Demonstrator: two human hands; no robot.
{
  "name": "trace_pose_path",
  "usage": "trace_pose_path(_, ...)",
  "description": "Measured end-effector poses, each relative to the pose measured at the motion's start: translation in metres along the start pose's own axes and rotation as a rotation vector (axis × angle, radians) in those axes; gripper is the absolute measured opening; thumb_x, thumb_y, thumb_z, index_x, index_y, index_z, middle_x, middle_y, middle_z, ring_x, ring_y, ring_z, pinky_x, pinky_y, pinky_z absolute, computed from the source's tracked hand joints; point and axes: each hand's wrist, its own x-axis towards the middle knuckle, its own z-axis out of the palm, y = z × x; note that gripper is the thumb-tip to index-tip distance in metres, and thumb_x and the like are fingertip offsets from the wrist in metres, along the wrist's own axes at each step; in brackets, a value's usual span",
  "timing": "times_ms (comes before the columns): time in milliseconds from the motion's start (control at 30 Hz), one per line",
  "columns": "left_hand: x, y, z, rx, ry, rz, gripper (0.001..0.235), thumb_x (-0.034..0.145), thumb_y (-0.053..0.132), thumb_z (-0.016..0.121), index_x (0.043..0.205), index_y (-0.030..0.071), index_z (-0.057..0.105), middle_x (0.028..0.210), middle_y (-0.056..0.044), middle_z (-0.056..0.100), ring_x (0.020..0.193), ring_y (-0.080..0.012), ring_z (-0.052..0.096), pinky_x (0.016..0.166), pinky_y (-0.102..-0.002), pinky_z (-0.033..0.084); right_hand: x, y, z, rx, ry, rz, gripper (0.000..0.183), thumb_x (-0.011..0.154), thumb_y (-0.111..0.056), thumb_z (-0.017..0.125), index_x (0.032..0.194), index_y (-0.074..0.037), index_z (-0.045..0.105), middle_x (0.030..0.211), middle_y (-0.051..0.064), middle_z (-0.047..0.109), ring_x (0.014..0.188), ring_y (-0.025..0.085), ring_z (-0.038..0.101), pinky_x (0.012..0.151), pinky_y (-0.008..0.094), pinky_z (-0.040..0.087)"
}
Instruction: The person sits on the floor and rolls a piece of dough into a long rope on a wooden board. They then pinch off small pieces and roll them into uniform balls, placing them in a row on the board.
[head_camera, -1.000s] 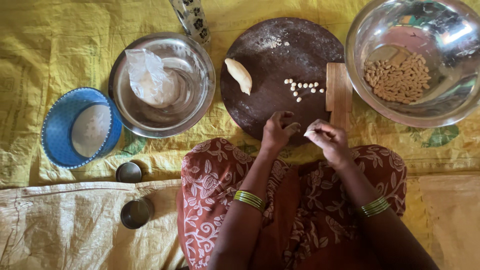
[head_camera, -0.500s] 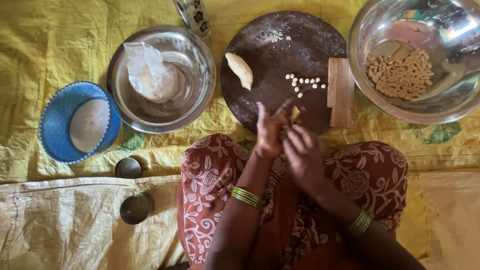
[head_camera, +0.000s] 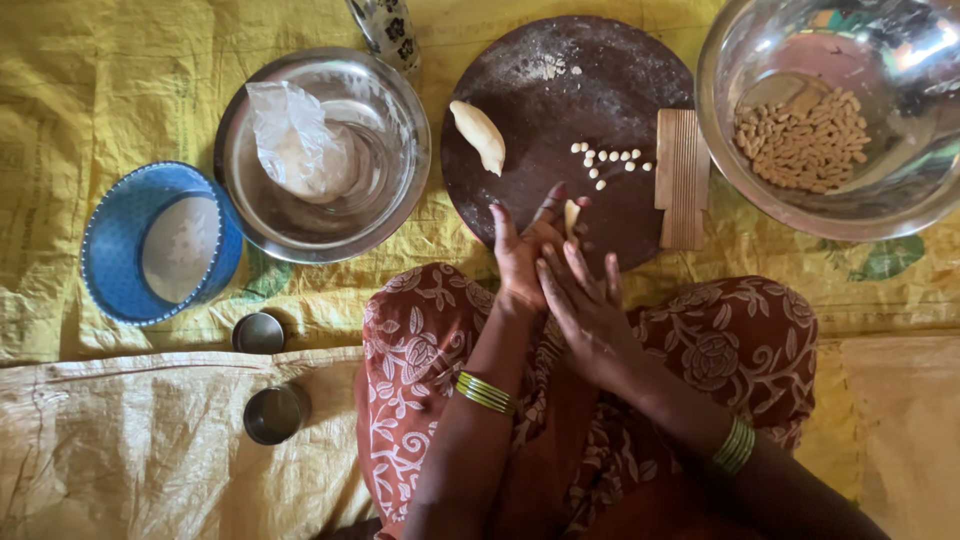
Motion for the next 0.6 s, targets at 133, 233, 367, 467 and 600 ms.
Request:
trace_pose_path(133, 0.001, -0.017, -0.007, -0.006, 0.115, -0.059, 0.127, 0.083, 0.099, 0.027, 0.17, 0.006, 0.023, 0.157, -0.024, 0.047, 0.132, -0.0335, 0.055, 0.109, -0.045, 0.051, 0.013, 0.015, 0.01, -0.102, 0.166, -0.005, 0.074, 0.1, 0.023, 0.044, 0.167, 0.001, 0.026, 0.175, 0.014, 0.029, 0.166, 0.025, 0.009, 0.131, 0.058, -0.007)
trace_pose_path(233, 0.0, -0.006, -0.011, 0.229, 0.329, -0.022, 0.13, 0.072, 0.1, 0.03, 0.167, 0.01, 0.023, 0.154, -0.014, 0.046, 0.129, -0.0279, 0.058, 0.105, -0.043, 0.054, 0.009, 0.013, 0.007, -0.057, 0.179, 0.012, 0.074, 0.098, 0.026, 0.043, 0.165, 0.001, 0.026, 0.171, 0.018, 0.031, 0.166, 0.026, 0.01, 0.13, 0.06, -0.01)
trace_pose_path(367, -0.005, 0.002, -0.023, -0.348, -0.328, 0.076, 0.12, 0.098, 0.097, 0.02, 0.17, 0.002, 0.028, 0.166, -0.029, 0.04, 0.133, -0.0427, 0.051, 0.122, -0.059, 0.042, -0.01, -0.003, 0.004, 0.008, 0.004, -0.002, 0.079, 0.084, 0.026, 0.04, 0.158, 0.002, 0.027, 0.166, 0.02, 0.036, 0.159, 0.026, 0.012, 0.124, 0.061, -0.014)
trace_pose_path(467, -0.001, -0.01, -0.023, -0.46, -0.37, -0.013, 0.121, 0.1, 0.101, 0.017, 0.171, 0.002, 0.024, 0.171, -0.032, 0.034, 0.142, -0.0467, 0.047, 0.121, -0.058, 0.039, -0.005, 0.007, 0.011, 0.033, -0.025, 0.029, 0.077, 0.088, 0.019, 0.045, 0.16, 0.001, 0.024, 0.166, 0.02, 0.033, 0.159, 0.027, 0.013, 0.123, 0.061, -0.013)
trace_pose_path(600, -0.002, -0.016, -0.013, 0.229, 0.352, -0.038, 0.134, 0.073, 0.103, 0.023, 0.17, 0.012, 0.02, 0.162, -0.017, 0.039, 0.134, -0.0299, 0.052, 0.111, -0.049, 0.043, 0.001, 0.025, 0.022, -0.014, 0.141, 0.006, 0.068, 0.102, 0.014, 0.048, 0.163, 0.002, 0.021, 0.169, 0.021, 0.033, 0.163, 0.028, 0.016, 0.127, 0.062, -0.011)
